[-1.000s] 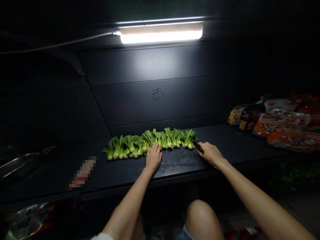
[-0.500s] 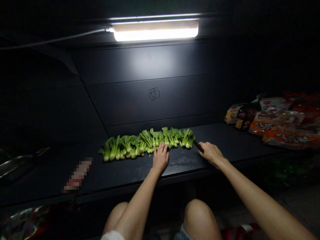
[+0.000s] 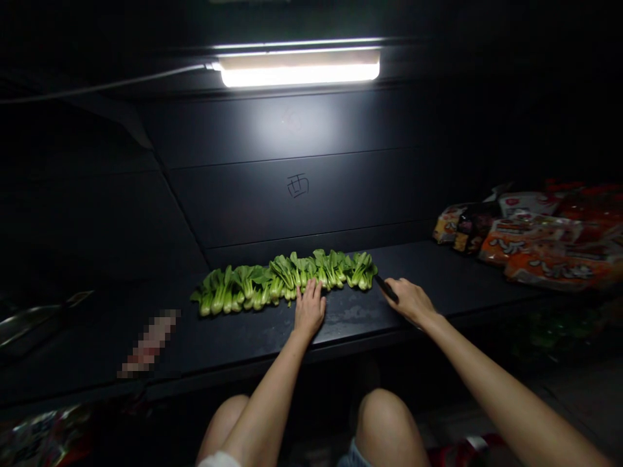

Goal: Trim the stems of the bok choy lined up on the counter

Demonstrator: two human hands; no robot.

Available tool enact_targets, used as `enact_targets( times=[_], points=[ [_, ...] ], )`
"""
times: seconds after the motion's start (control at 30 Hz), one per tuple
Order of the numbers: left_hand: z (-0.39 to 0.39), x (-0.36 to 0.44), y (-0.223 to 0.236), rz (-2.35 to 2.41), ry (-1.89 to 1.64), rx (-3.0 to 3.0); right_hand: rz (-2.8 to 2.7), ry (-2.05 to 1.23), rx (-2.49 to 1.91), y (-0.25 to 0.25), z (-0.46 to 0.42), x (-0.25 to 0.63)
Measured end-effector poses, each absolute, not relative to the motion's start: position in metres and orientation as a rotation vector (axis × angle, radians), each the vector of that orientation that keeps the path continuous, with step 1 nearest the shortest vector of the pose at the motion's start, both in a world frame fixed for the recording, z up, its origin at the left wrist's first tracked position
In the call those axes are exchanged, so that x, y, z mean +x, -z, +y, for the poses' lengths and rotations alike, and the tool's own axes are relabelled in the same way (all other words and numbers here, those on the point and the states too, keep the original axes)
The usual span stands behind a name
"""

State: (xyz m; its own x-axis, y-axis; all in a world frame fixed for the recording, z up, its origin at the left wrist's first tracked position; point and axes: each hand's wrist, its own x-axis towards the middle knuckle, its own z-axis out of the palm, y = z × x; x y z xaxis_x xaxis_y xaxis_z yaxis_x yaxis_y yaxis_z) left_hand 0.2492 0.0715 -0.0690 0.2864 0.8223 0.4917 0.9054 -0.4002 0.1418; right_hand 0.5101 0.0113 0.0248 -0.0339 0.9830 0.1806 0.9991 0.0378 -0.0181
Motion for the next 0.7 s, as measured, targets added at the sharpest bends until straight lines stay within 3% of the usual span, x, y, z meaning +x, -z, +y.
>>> enact_targets(
  times=[0.7],
  points=[
    [0.074,0.203,0.073,-1.697,0.716,-2.246,-2.156,0.135,-1.827,-0.011,0.036,0.464]
  ],
)
